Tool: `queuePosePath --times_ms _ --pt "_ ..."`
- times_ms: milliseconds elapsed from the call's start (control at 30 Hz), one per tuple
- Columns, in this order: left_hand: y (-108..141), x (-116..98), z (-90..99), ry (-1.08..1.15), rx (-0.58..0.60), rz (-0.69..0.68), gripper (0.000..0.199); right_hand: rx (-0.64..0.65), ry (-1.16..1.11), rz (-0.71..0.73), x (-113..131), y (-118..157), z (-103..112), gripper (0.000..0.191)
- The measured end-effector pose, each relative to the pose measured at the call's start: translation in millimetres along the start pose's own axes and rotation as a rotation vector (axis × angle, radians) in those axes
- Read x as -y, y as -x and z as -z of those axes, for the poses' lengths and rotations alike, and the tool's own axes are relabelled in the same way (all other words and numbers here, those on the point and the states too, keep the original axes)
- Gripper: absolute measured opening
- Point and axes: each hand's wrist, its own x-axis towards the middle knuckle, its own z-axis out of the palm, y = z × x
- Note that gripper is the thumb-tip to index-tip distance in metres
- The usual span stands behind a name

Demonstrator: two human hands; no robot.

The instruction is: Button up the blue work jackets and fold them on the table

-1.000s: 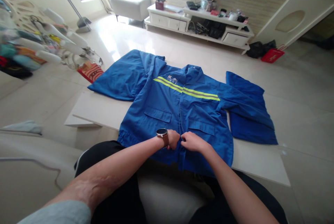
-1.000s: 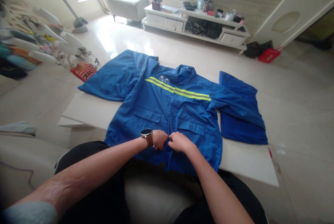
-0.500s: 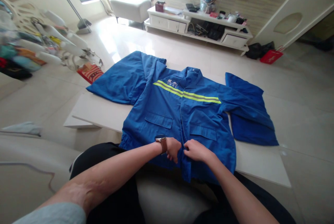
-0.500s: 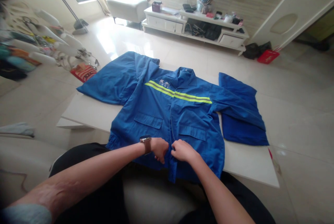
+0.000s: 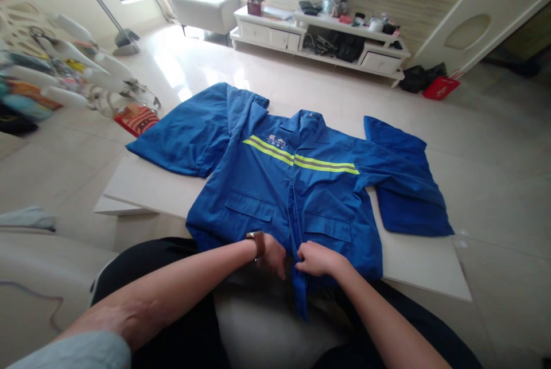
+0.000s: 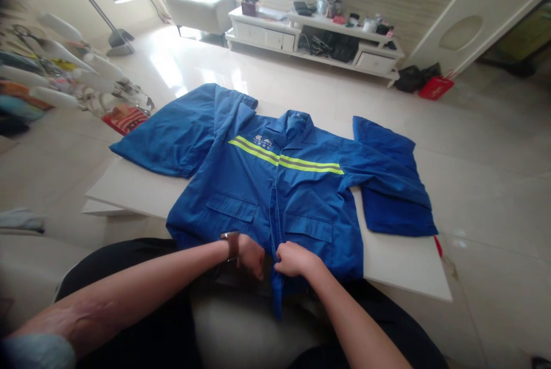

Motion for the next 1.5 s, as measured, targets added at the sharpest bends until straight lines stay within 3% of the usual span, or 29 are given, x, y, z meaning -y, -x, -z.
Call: queuePosePath --times_ms 33,67,100,167,233,267,333,467,567,700,767,867,1000,1167,1233,1333,1500 --pt "7.0 -4.8 13.0 0.065 0.096 0.02 0.024 0.047 0.008 -0.016 -0.8 -0.4 5.1 0.018" --pt "14.4 -8.3 26.7 0.084 0.109 0.027 0.022 0.096 0.01 -0.035 -2.1 -0.9 10.8 0.017" --pt "21.5 -10.1 40.3 0.066 0.044 0.027 0.021 0.139 0.001 -0.051 -3.9 -1.4 16.9 0.019" --pt "32.7 -9.4 64.3 -0.083 -0.31 0.039 0.021 0.172 -0.054 -0.061 -7.6 -2.8 29.2 0.025" --pt "36.8 -5.2 81.0 -0.2 -0.631 0.078 0.02 0.101 -0.103 -0.061 -9.6 -4.8 40.7 0.034" --pt "36.2 -3.2 86.4 -0.22 -0.723 0.098 0.02 0.032 -0.106 -0.066 -9.6 -6.2 46.2 0.039" --pt "31.2 -1.1 92.9 -0.212 -0.796 0.116 0.021 -0.136 -0.073 -0.09 -7.7 -9.9 56.8 0.046" --pt "23.8 -5.1 100.9 -0.237 -0.811 0.09 0.024 -0.417 -0.011 -0.171 -3.0 -21.4 75.7 0.031" --pt "28.3 -7.5 108.0 -0.252 -0.785 0.101 0.025 -0.507 0.009 -0.205 -2.3 -32.5 83.8 0.019" --pt "34.8 -4.4 112.1 -0.227 -0.782 0.182 0.019 -0.461 0.025 -0.222 1.4 -45.1 84.3 0.023" --pt "33.5 -1.9 109.0 -0.127 -0.696 0.187 0.017 -0.442 0.045 -0.227 5.6 -48.1 81.6 0.029" --pt "25.9 2.5 99.3 0.078 -0.536 0.148 0.016 -0.452 0.058 -0.2 11.1 -48.7 76.9 0.035" --pt "14.8 10.8 90.1 0.23 -0.538 0.058 0.013 -0.425 0.088 -0.168 11.4 -46.7 75.7 0.028" --pt "13.6 15.9 96.2 0.545 -0.465 -0.042 0.017 -0.381 0.076 -0.194 7.1 -41.4 83.5 0.022" --pt "15.1 15.2 99.3 0.62 -0.464 -0.057 0.017 -0.361 0.057 -0.189 7.9 -39.4 84.7 0.03" --pt "15.9 14.1 101.5 0.648 -0.463 -0.084 0.016 -0.374 0.067 -0.195 10.6 -39.5 81.5 0.046" --pt "15.6 15.6 103.9 0.553 -0.462 -0.102 0.01 -0.373 0.099 -0.236 10.0 -43.6 75.2 0.025"
